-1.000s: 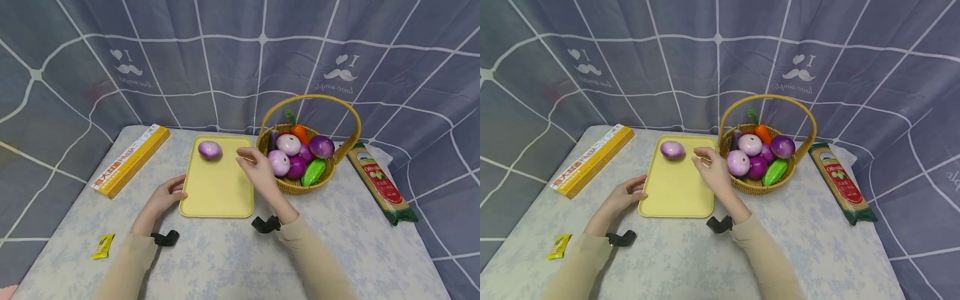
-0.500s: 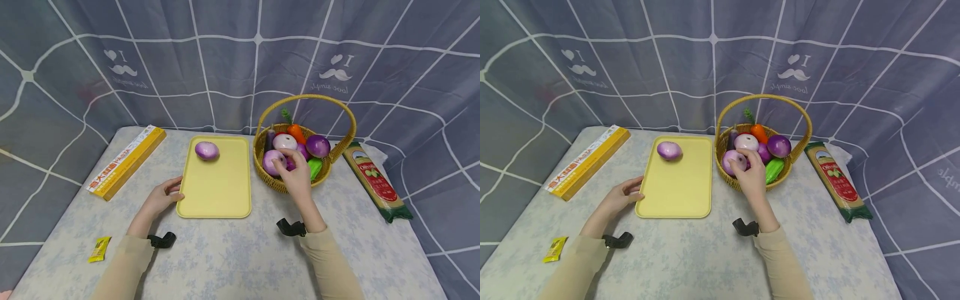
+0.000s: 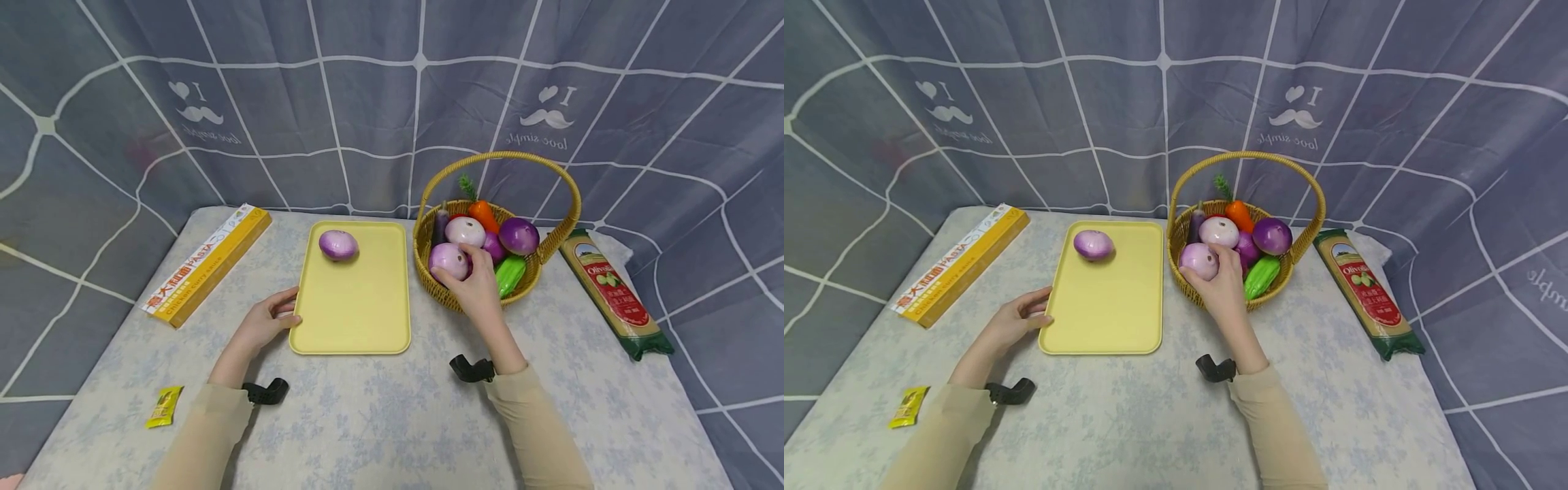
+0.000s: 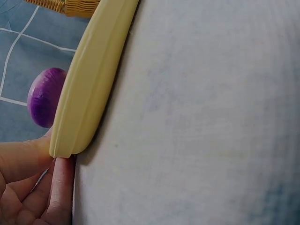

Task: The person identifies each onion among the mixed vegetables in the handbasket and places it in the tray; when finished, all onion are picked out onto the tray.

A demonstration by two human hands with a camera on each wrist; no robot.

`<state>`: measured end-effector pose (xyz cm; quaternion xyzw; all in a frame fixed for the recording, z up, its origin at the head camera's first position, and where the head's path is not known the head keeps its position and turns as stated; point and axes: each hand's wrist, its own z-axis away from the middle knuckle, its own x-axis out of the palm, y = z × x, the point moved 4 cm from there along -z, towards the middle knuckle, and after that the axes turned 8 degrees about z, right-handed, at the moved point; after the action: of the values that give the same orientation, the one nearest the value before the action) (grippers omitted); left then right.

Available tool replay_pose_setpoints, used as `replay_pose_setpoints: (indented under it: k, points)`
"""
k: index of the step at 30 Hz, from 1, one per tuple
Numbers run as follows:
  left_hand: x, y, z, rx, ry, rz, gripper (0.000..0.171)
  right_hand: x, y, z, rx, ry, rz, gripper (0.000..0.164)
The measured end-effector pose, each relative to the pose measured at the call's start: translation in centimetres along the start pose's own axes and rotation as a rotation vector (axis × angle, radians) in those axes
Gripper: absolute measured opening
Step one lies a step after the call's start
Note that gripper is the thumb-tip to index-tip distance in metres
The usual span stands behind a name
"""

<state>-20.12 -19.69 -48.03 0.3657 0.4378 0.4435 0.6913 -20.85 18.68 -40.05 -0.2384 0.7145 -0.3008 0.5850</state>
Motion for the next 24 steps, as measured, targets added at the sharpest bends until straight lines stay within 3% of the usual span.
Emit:
replay_pose_setpoints:
  k: [13,24]
  points:
    - [0.19,-0.08,0.16,-0.01,0.006,-0.004,0.069,1.04,0.31,-0.35,0.004,-0.041,0.065,0.079]
    - [0.07,0.09,0.16,-0.006,0.005,-0.007,0.069,0.66,-0.28,-0.16,0.008,-0.004,0.017,0.075]
